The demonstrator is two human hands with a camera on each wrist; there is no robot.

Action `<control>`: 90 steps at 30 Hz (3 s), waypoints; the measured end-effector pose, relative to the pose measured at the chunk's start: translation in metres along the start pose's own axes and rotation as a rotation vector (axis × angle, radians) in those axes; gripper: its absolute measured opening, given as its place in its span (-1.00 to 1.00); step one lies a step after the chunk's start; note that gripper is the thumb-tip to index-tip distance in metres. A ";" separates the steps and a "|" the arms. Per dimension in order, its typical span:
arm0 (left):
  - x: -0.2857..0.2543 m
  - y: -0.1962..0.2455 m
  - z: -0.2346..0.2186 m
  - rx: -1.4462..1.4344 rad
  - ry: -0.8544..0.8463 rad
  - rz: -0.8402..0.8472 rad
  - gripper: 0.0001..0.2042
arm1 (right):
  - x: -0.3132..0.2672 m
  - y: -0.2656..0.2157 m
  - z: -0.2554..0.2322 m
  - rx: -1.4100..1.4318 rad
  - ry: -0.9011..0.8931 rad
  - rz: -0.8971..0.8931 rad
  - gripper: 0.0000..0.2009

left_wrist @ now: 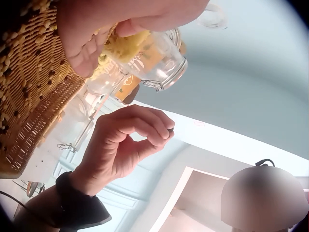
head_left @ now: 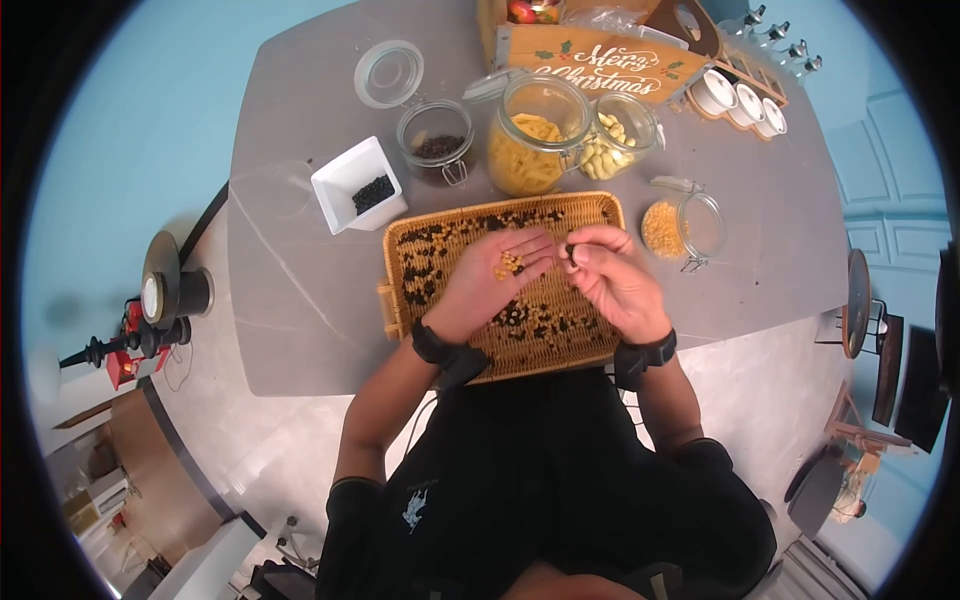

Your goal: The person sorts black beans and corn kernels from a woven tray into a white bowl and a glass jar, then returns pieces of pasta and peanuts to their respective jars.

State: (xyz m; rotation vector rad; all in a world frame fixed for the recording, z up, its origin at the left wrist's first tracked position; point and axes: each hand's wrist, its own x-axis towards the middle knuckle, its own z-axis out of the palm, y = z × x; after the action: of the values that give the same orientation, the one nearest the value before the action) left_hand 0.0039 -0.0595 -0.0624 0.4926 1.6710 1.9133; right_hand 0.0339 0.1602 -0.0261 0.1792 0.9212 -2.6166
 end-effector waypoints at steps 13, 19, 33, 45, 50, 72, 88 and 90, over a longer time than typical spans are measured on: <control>0.001 -0.001 0.003 -0.741 0.131 -0.131 -0.58 | 0.012 0.010 0.019 0.423 -0.008 0.028 -0.60; 0.003 -0.015 -0.004 -0.989 0.126 -0.206 -0.68 | 0.009 -0.004 0.050 0.433 0.005 -0.031 -0.40; 0.002 -0.010 0.003 -0.532 0.185 -0.078 -0.58 | -0.003 -0.013 0.078 0.380 -0.166 -0.035 -0.28; -0.002 -0.029 -0.009 0.060 0.251 -0.038 -0.67 | 0.032 0.041 0.053 0.172 0.158 0.137 -0.52; 0.001 -0.026 -0.010 0.300 0.321 0.276 -0.60 | 0.083 0.037 0.127 0.168 -0.077 0.088 -0.53; -0.005 0.014 0.005 -0.195 0.365 0.193 -0.69 | 0.096 0.002 0.151 -0.109 -0.345 0.013 -0.46; 0.005 0.017 0.000 -1.243 0.070 -0.260 0.08 | -0.004 0.018 0.037 -1.581 0.076 -0.490 -0.75; 0.006 0.018 -0.001 -1.217 0.044 -0.250 0.08 | 0.000 0.020 0.033 -1.583 0.095 -0.480 -0.79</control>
State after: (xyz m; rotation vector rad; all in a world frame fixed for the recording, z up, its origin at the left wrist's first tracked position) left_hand -0.0043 -0.0578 -0.0456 -0.2392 0.3206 2.2897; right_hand 0.0415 0.1255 -0.0121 -0.3695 2.8908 -1.3979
